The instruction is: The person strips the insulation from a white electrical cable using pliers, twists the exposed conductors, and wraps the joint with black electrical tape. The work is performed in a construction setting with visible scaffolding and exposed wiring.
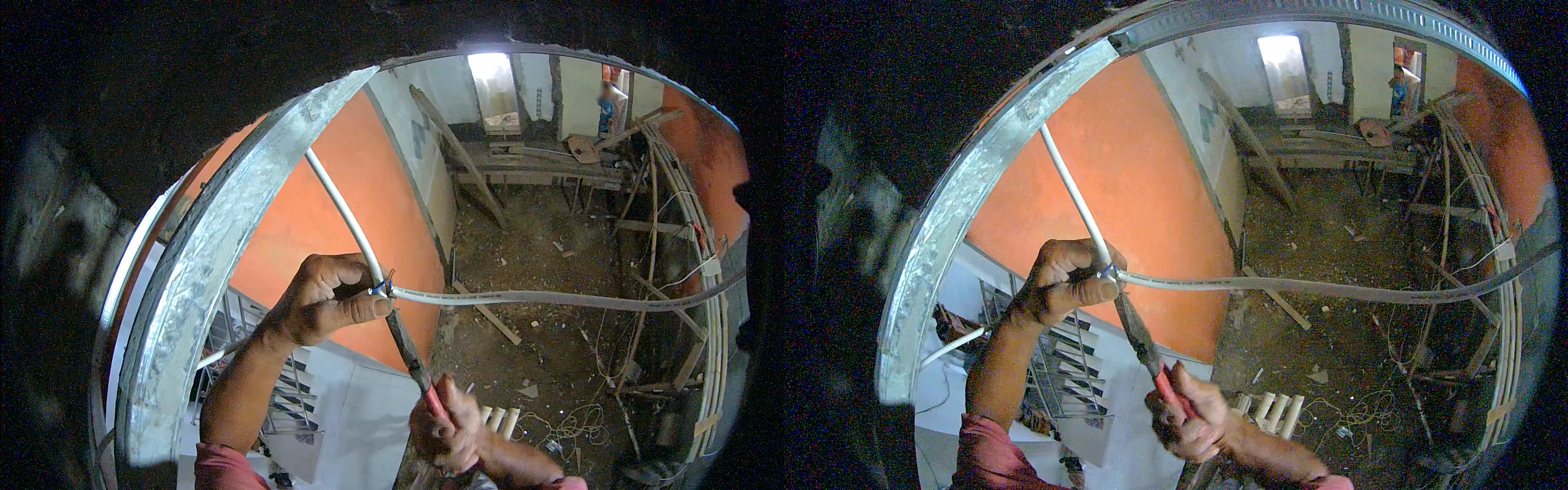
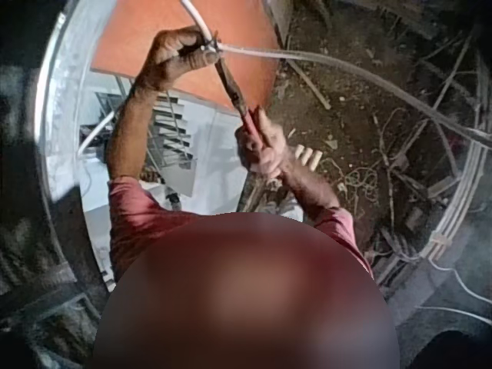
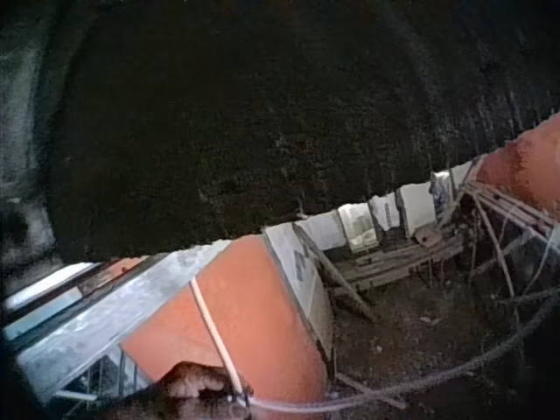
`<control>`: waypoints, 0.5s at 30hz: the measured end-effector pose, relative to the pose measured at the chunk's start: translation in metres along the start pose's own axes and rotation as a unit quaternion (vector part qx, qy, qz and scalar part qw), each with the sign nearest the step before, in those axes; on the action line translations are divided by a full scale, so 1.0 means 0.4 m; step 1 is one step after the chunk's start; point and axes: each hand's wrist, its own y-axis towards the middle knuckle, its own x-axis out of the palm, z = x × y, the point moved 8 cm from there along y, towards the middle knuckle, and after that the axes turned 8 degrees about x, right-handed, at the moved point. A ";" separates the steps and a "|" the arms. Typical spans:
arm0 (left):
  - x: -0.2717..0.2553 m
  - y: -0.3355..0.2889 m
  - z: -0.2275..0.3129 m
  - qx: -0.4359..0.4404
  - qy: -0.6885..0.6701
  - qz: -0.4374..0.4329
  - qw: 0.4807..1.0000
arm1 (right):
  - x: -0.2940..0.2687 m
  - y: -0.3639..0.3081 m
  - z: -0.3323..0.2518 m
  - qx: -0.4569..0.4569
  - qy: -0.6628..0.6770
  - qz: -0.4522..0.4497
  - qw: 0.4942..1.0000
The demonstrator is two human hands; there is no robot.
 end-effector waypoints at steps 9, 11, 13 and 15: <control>0.010 -0.040 -0.006 -0.082 0.104 0.046 0.990 | 0.060 -0.120 -0.118 -0.169 -0.515 0.544 0.640; 0.009 -0.041 0.004 -0.070 0.113 0.060 0.989 | 0.058 -0.145 -0.119 -0.152 -0.454 0.599 0.642; 0.006 -0.042 0.007 -0.090 0.127 0.055 0.986 | 0.104 -0.154 -0.141 -0.190 -0.586 0.654 0.439; 0.009 -0.042 0.005 -0.126 0.171 0.031 0.977 | 0.170 -0.123 -0.130 -0.144 -0.749 0.623 0.174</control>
